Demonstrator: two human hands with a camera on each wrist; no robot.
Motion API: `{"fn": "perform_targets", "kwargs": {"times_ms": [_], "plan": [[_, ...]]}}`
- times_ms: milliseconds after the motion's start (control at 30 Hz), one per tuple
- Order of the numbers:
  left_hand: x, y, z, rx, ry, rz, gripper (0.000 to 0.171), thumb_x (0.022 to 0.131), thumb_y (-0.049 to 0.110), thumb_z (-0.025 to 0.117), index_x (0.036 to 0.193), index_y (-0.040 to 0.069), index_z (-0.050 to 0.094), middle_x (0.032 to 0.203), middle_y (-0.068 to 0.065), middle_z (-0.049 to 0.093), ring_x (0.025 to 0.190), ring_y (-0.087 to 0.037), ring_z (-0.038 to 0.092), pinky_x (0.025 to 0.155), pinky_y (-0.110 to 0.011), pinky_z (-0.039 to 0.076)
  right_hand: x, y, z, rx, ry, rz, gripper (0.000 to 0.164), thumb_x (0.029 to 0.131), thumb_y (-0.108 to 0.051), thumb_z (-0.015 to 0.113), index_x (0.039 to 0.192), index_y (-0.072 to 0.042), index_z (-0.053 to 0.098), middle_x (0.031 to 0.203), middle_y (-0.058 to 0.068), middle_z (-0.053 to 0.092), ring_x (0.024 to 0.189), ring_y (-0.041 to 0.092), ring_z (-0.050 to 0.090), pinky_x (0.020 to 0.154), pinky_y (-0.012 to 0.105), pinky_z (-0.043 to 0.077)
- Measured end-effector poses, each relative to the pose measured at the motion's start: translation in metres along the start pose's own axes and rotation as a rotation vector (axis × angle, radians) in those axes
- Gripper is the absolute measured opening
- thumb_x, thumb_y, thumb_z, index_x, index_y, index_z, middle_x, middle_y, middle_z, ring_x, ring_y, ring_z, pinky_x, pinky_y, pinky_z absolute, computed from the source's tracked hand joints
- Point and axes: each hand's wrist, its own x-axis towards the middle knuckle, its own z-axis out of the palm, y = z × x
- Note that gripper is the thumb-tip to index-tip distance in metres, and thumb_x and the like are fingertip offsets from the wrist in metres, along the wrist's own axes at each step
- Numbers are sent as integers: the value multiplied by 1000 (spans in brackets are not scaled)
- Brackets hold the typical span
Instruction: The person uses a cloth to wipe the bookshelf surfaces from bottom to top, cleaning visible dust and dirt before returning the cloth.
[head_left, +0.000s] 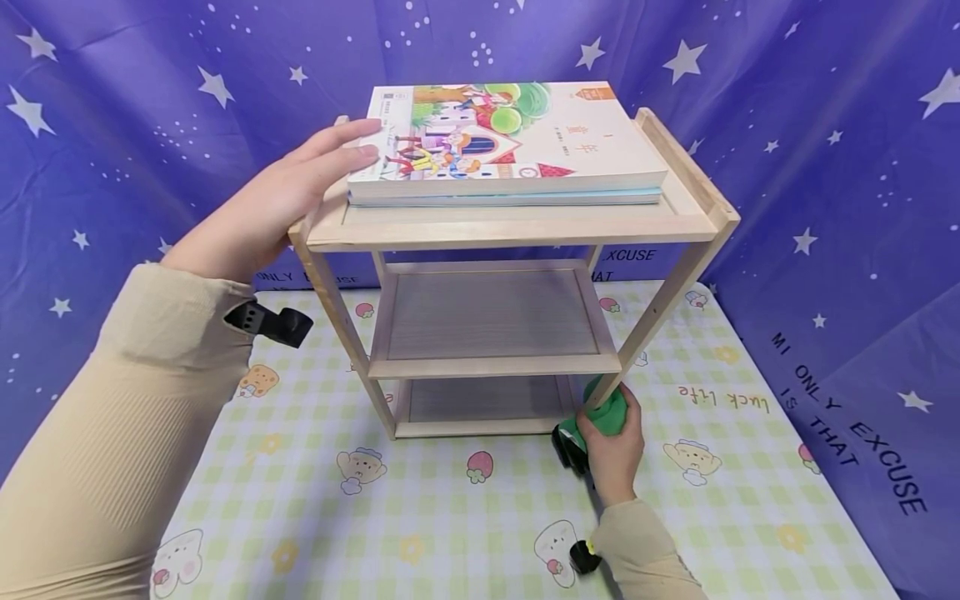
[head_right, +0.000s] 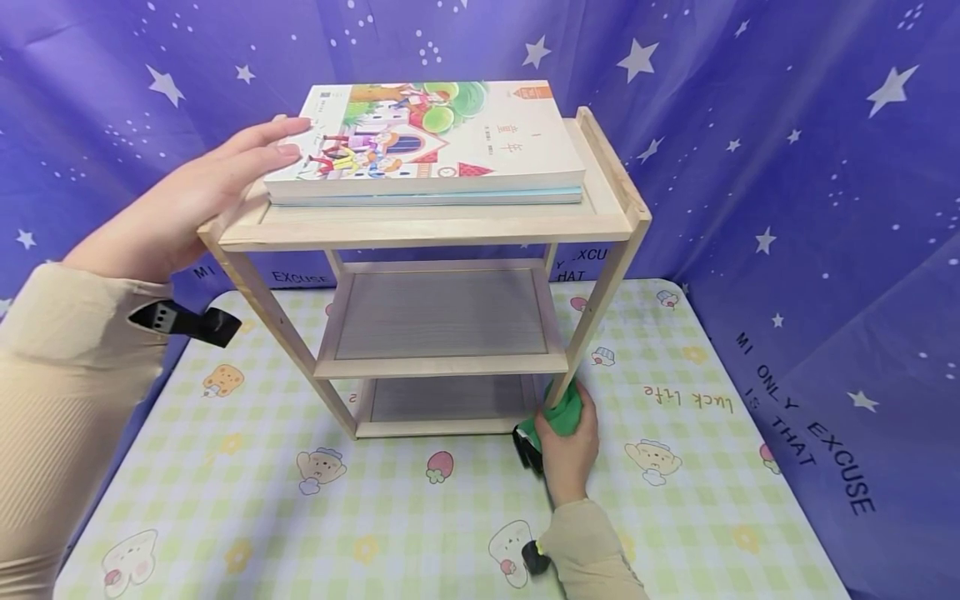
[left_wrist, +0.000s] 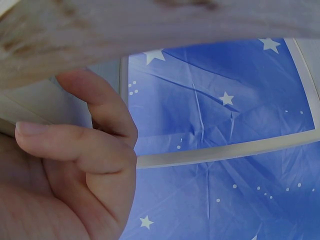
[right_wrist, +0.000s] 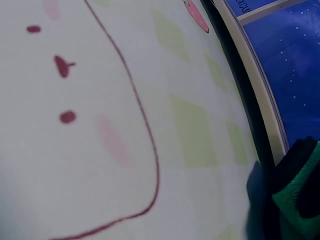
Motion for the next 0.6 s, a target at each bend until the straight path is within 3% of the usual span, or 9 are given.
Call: {"fn": "perform_targets", "kwargs": {"times_ms": [433, 600], "plan": [[2, -1, 0, -14, 1, 3, 57, 99, 58, 46, 152, 49, 27, 160, 31, -9, 152, -7, -14, 124, -49, -6, -1, 0, -2, -12, -33, 28, 75, 86, -12, 74, 152, -23, 39, 140, 15, 53, 114, 27, 50, 93, 41, 39], [1, 0, 0, -18, 3, 3, 57, 99, 57, 46, 152, 48, 27, 160, 32, -9, 151, -6, -16, 123, -48, -8, -2, -3, -5, -9, -22, 21, 76, 86, -11, 74, 152, -26, 39, 139, 12, 53, 112, 22, 50, 90, 34, 41]]}}
